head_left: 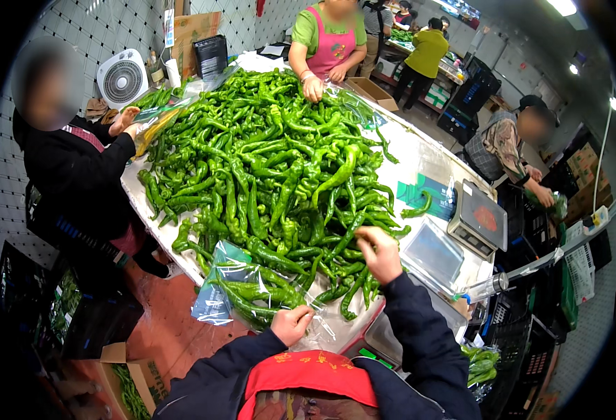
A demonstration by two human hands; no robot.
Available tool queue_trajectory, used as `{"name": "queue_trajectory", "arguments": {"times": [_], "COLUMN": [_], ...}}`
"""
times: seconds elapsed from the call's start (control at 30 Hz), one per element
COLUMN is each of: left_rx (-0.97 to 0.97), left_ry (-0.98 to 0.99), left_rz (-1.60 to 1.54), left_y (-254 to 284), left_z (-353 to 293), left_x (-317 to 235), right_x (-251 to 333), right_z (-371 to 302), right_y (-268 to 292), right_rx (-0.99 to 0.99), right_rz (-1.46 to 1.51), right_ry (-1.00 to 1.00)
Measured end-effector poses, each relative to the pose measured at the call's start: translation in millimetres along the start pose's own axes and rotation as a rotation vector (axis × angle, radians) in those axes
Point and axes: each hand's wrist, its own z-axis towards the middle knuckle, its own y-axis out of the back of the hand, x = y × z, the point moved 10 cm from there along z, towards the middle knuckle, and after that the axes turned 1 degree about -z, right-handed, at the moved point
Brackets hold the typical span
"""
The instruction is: The person selects green peppers from a large pile on a table, places them into clear plastic bags, weighs the bags on a digital scale, and then places the sealed bags into a black crate. The person repeats this process multiple times.
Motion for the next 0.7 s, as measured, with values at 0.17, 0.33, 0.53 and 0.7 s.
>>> {"name": "queue_trajectory", "arguments": {"times": [0.17,0.33,0.53,0.7], "left_rx": [0.032,0.038,0.043,0.017], "left_ry": [-0.040,-0.058,-0.096,-0.107], "left_rz": [0.001,0.018,0.054,0.056], "left_y": [-2.5,-3.7,-2.7,-2.6], "left_z": [-0.9,-2.0,-1.1,-1.5], "left_x": [2.9,1.7,-3.2,-2.3], "right_x": [46.9,46.8,12.5,6.7], "right_z": [82.2,138.9,144.6,126.4], "right_y": [-6.0,-74.8,-121.6,-68.4], "right_rx": [-0.134,0.036,0.099,-0.193], "right_rz": [-0.295,-0.464,-0.555,0.307], "right_ry": [0.312,0.410,0.090,0.019]}}
